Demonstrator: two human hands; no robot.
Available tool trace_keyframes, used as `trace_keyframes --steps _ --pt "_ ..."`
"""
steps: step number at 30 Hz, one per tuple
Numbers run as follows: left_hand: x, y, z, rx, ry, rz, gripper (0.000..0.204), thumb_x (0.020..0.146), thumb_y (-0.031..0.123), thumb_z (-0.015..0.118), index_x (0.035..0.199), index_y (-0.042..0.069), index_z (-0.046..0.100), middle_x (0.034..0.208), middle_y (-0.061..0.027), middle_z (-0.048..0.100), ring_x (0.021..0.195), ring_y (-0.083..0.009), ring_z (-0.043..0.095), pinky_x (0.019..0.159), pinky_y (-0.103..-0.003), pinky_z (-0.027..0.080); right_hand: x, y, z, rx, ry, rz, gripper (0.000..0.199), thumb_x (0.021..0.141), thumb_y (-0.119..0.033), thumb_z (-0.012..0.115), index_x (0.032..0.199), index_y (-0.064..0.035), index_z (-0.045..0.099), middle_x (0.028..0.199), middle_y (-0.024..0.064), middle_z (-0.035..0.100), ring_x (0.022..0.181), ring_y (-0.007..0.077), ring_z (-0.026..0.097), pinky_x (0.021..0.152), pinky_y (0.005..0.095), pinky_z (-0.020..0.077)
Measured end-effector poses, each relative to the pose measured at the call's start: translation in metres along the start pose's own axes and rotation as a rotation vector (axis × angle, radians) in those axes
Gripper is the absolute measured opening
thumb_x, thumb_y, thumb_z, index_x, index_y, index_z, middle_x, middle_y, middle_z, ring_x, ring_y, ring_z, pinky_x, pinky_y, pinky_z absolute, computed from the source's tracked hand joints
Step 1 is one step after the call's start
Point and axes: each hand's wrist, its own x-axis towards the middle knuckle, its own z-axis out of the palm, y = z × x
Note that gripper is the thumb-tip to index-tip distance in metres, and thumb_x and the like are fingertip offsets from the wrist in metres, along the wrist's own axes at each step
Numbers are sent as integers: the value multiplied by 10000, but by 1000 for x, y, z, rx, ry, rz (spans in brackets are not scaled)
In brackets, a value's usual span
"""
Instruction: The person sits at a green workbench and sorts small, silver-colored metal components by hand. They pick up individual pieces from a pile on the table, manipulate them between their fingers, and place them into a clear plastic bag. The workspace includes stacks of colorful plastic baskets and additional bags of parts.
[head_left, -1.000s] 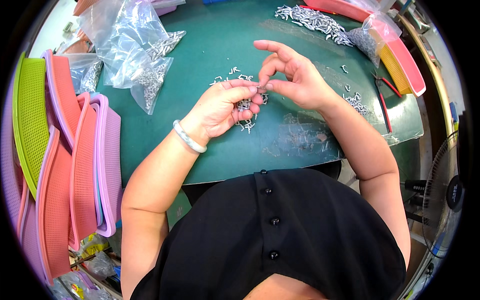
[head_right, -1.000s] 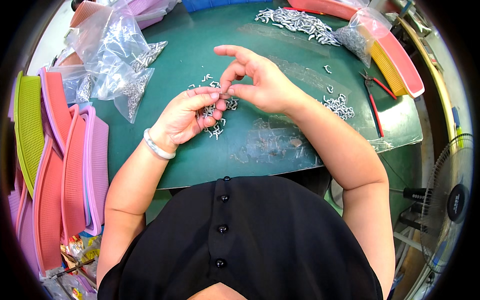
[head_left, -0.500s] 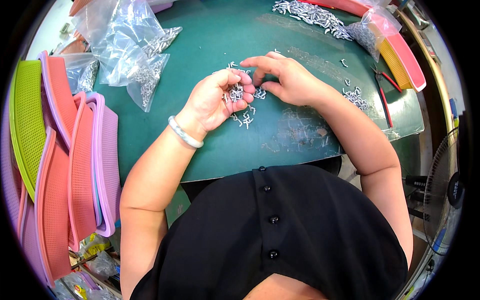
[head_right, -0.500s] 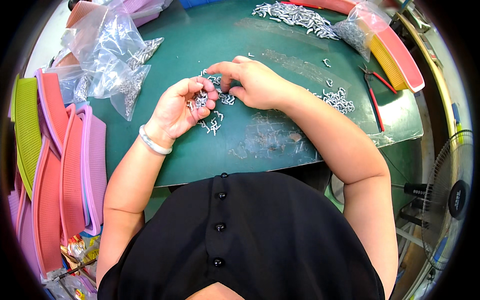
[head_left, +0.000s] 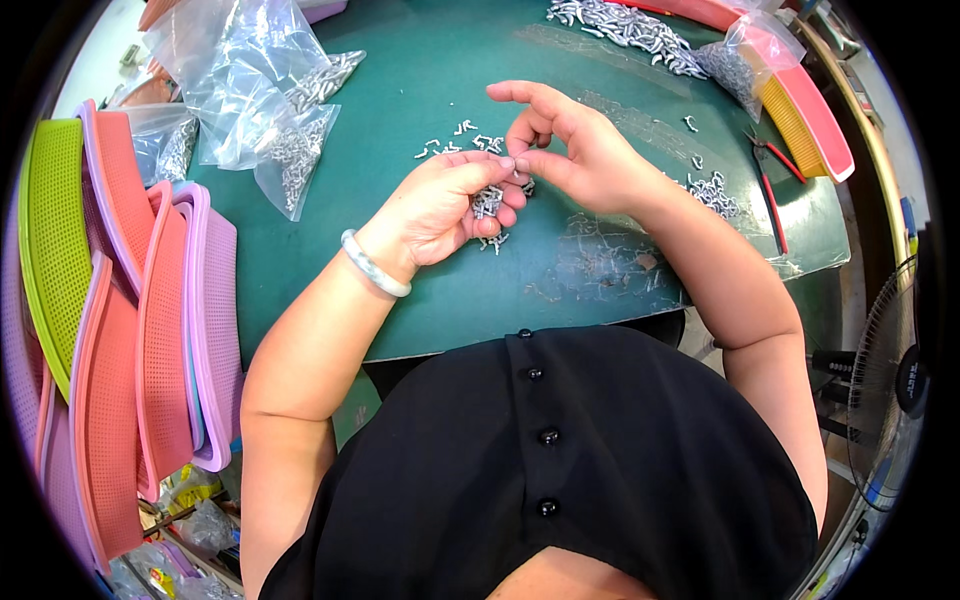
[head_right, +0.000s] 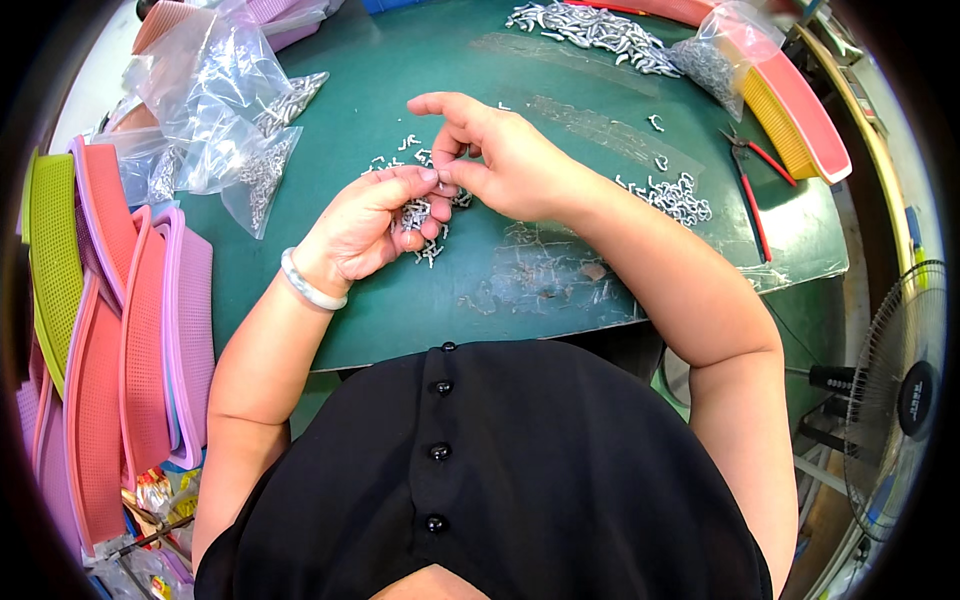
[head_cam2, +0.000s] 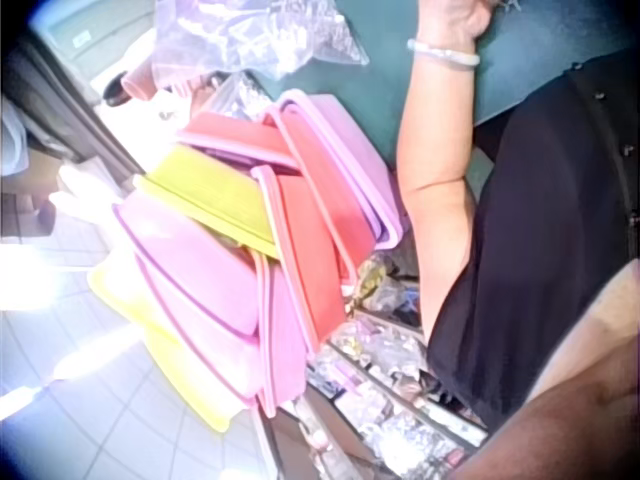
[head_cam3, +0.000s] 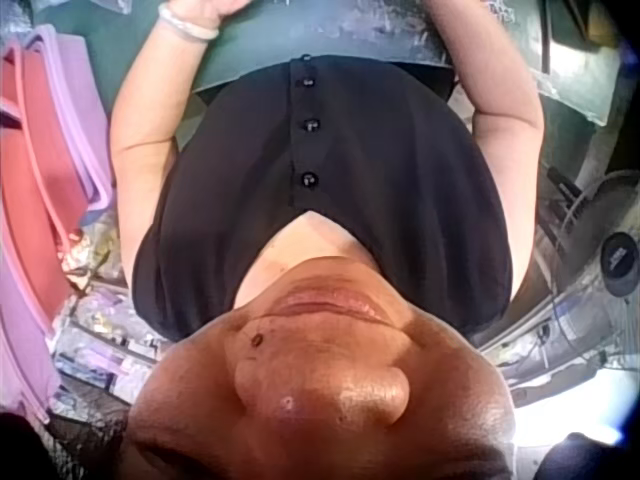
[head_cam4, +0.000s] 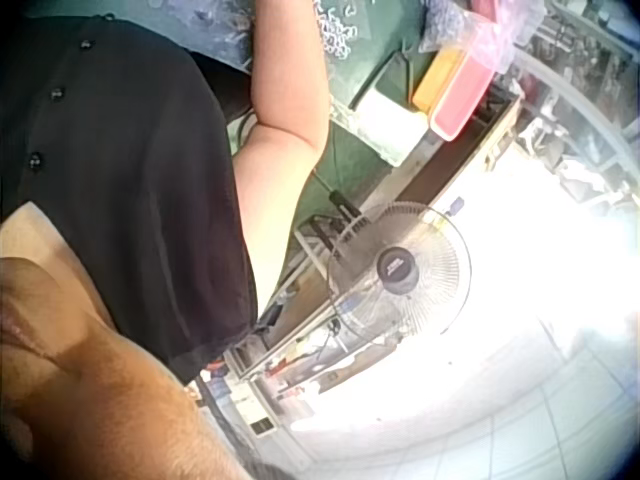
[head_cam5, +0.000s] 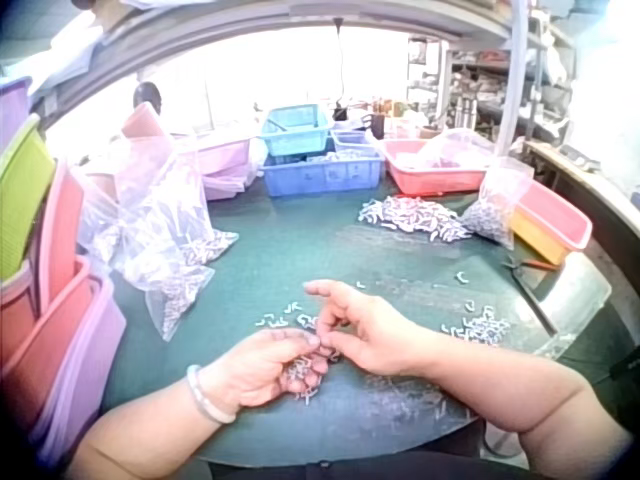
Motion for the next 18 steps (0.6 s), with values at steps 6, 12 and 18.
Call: trace_keyframes --steps 6,12,18 --pt "0 1 -2 -79 -55 -15 146 893 149 503 928 12 541 739 -41 542 604 -101 514 458 -168 418 0 3 -1 108 42 27 467 779 45 541 1223 -40 424 782 38 563 736 122 546 694 256 445" --pt "1 1 -5 -105 -19 -1 143 894 146 493 918 13 540 742 -51 546 606 -105 518 442 -168 415 -3 9 -6 -439 -140 -49 525 706 63 556 1207 -61 458 819 63 572 841 199 537 735 314 442" --pt "2 3 -8 -130 -11 4 138 877 117 459 895 -4 524 762 -77 546 614 -119 526 423 -169 425 -4 9 -4 -413 -140 11 496 689 72 546 1166 -52 482 770 55 554 789 224 518 726 340 432"
